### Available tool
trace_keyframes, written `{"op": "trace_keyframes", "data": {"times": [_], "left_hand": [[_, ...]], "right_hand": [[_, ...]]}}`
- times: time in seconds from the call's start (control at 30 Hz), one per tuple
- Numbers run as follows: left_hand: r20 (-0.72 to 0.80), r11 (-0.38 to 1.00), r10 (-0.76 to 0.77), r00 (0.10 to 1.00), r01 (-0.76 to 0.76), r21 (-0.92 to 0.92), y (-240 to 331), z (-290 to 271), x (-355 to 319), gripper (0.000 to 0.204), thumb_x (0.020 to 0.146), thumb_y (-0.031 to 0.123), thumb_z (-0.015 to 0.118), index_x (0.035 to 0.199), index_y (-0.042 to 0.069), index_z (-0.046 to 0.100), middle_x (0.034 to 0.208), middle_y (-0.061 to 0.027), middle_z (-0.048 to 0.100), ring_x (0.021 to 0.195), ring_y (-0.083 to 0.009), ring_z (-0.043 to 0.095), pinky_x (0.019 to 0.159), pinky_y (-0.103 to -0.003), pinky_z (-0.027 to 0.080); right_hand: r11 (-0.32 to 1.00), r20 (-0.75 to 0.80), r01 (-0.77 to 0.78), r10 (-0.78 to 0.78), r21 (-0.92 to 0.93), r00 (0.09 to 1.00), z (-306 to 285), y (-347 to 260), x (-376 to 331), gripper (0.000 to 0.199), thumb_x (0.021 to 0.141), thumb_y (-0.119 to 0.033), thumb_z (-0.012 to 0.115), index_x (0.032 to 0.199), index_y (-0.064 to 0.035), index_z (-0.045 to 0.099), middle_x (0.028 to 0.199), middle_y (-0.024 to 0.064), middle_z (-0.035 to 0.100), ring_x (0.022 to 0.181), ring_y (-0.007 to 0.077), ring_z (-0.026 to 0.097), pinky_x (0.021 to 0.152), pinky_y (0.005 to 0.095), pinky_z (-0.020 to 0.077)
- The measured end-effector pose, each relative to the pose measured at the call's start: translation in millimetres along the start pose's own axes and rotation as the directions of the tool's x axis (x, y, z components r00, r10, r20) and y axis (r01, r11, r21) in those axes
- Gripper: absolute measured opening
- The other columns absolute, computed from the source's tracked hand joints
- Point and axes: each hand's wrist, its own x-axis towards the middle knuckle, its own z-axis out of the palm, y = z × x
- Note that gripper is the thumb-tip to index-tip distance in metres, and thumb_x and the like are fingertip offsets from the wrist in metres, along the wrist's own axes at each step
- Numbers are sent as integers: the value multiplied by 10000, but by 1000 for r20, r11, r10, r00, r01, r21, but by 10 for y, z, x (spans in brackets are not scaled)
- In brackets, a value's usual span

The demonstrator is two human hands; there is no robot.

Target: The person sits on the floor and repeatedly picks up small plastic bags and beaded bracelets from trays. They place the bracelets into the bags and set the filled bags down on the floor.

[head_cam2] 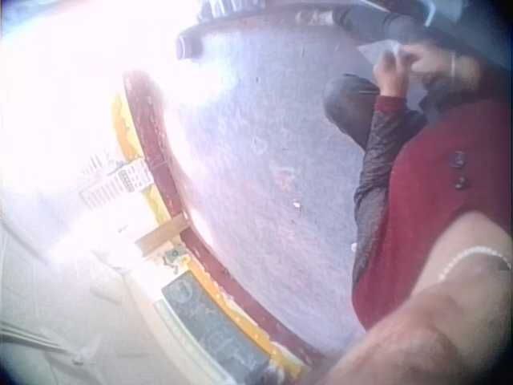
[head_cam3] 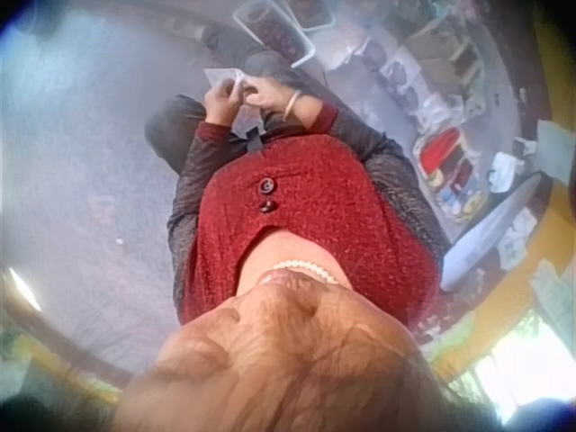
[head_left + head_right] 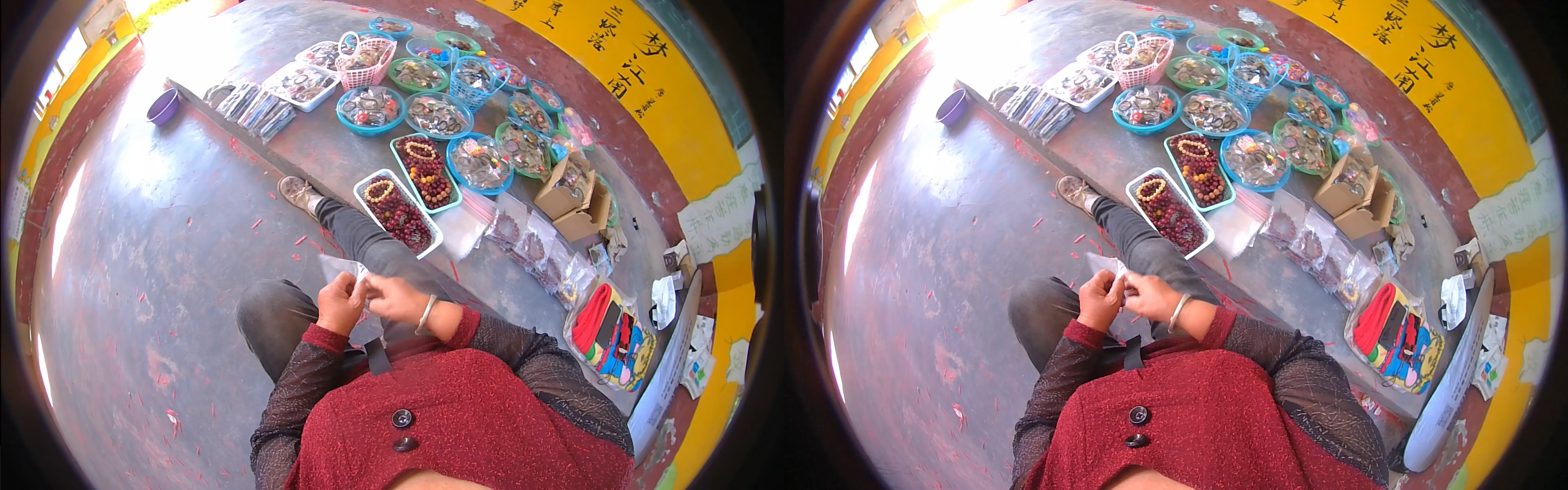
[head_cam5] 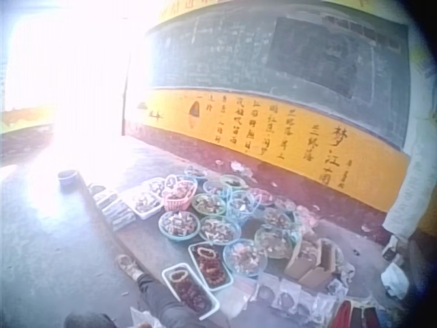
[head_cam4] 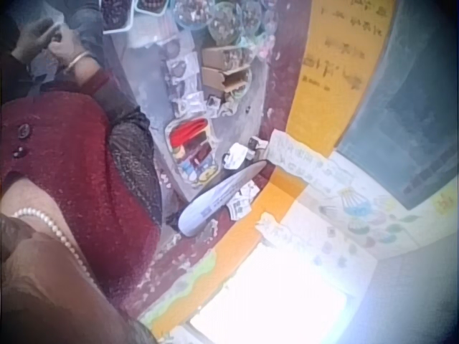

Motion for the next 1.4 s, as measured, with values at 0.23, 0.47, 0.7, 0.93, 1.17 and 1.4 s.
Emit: {"op": "trace_keyframes", "data": {"times": [0.23, 0.47, 0.7, 0.93, 1.17, 1.4], "left_hand": [[96, 939, 235, 967, -251, 235, 220, -82, -16, 169, 810, 149, 591, 702, 48, 508, 634, -163, 557, 597, -349, 578, 520, -411, 455], [79, 884, 459, 885, -464, 57, 227, -66, -25, 68, 796, 100, 596, 768, 42, 573, 641, -135, 587, 576, -319, 594, 522, -369, 474], [-48, 941, 333, 942, -330, 70, -11, -12, 6, 35, 778, 55, 603, 770, 39, 574, 613, -131, 564, 547, -286, 585, 505, -332, 457], [189, 622, 640, 745, -646, 443, 80, -24, -43, 177, 754, 101, 599, 634, 72, 472, 535, -100, 497, 488, -268, 545, 450, -376, 427], [271, 548, 666, 695, -703, 454, 263, -53, -68, 197, 721, 90, 624, 617, 91, 456, 513, -69, 482, 450, -236, 529, 420, -356, 421], [161, 653, 647, 746, -650, 388, 233, -42, -81, 195, 745, 80, 604, 618, 81, 455, 528, -92, 488, 454, -264, 527, 429, -369, 419]], "right_hand": [[423, 252, -242, 33, 873, 967, -95, 53, 45, 462, 897, -269, 540, 1267, -17, 422, 1171, 55, 520, 1082, 144, 500, 926, 287, 392], [549, 301, -282, 59, 787, 952, -23, 14, 5, 541, 906, -344, 529, 1277, 26, 395, 1208, 63, 502, 1118, 158, 477, 957, 306, 369], [373, 226, -175, -98, 911, 969, -195, -21, 26, 430, 906, -145, 502, 1277, 48, 402, 1232, 83, 495, 1127, 156, 482, 977, 323, 370], [960, 64, 261, -256, -105, 965, -85, -58, 14, 409, 927, -137, 432, 1296, 35, 389, 1234, 130, 498, 1157, 223, 463, 970, 345, 376], [641, 40, 43, -114, 766, 993, -108, -162, 53, 335, 905, -78, 474, 1227, 14, 446, 1156, 80, 527, 1061, 166, 516, 918, 283, 419], [914, -7, 171, -181, 368, 983, -2, 40, 19, 294, 877, -64, 492, 1165, -27, 534, 1110, 95, 589, 1054, 162, 544, 902, 280, 420]]}}
